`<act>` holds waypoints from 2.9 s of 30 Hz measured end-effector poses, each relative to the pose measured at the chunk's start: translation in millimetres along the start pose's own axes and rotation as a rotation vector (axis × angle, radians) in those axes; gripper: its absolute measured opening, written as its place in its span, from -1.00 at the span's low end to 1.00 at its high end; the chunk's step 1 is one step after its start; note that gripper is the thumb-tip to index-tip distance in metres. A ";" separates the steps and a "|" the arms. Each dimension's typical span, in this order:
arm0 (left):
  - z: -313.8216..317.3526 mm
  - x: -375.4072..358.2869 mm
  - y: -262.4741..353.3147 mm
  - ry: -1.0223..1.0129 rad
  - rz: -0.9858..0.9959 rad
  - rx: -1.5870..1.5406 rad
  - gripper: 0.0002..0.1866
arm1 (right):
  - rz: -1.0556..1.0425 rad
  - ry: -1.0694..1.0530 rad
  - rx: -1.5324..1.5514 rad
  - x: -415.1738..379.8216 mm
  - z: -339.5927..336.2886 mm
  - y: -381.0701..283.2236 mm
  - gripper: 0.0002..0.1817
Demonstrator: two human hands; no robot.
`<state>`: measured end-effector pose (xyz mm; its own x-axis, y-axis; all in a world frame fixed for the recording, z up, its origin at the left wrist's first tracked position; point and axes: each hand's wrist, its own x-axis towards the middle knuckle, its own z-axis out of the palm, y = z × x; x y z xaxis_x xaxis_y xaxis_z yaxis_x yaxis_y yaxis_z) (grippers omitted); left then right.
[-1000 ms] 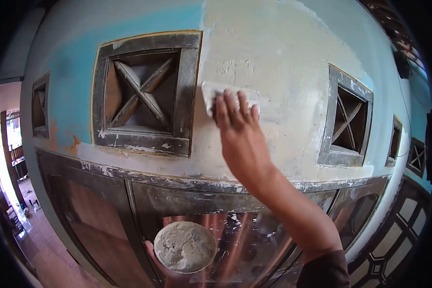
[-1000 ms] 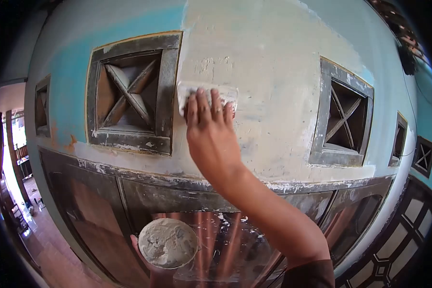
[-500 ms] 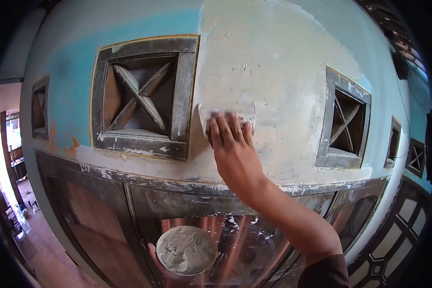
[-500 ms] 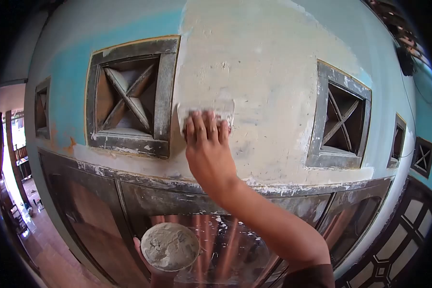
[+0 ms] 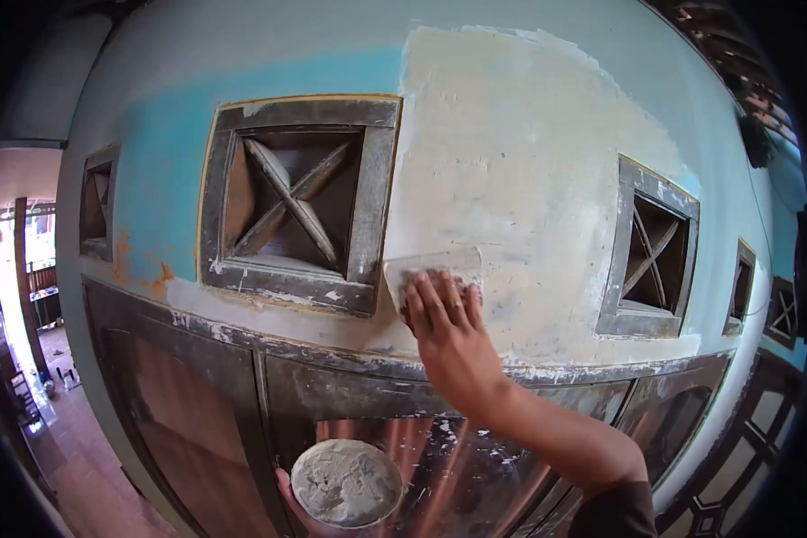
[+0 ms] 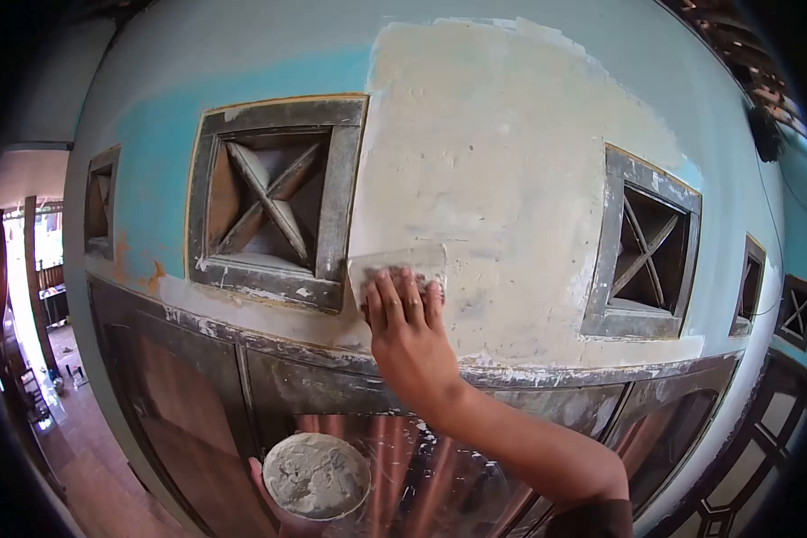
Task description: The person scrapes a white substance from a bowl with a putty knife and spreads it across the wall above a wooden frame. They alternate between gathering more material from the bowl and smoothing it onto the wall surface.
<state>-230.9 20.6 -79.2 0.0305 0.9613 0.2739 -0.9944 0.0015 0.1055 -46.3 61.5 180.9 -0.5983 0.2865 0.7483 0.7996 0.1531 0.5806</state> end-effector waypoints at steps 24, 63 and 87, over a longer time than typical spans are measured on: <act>32.2 -1.1 -13.7 -0.033 -0.041 0.044 0.00 | 0.148 0.190 -0.278 86.7 -0.5 78.5 -0.45; 61.6 13.6 -8.0 -0.128 0.105 0.033 -0.05 | 0.008 0.024 0.028 -30.1 -53.0 27.1 -0.41; 50.6 -3.1 -162.9 -0.232 -0.366 -0.244 0.02 | 0.036 -0.133 1.160 -227.1 -95.0 60.3 -0.47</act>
<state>-63.9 3.4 -48.9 0.3763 0.7992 0.4687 -0.9081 0.4184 0.0156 132.9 -84.2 76.5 -0.6193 0.3946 0.6787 0.4250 0.8954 -0.1328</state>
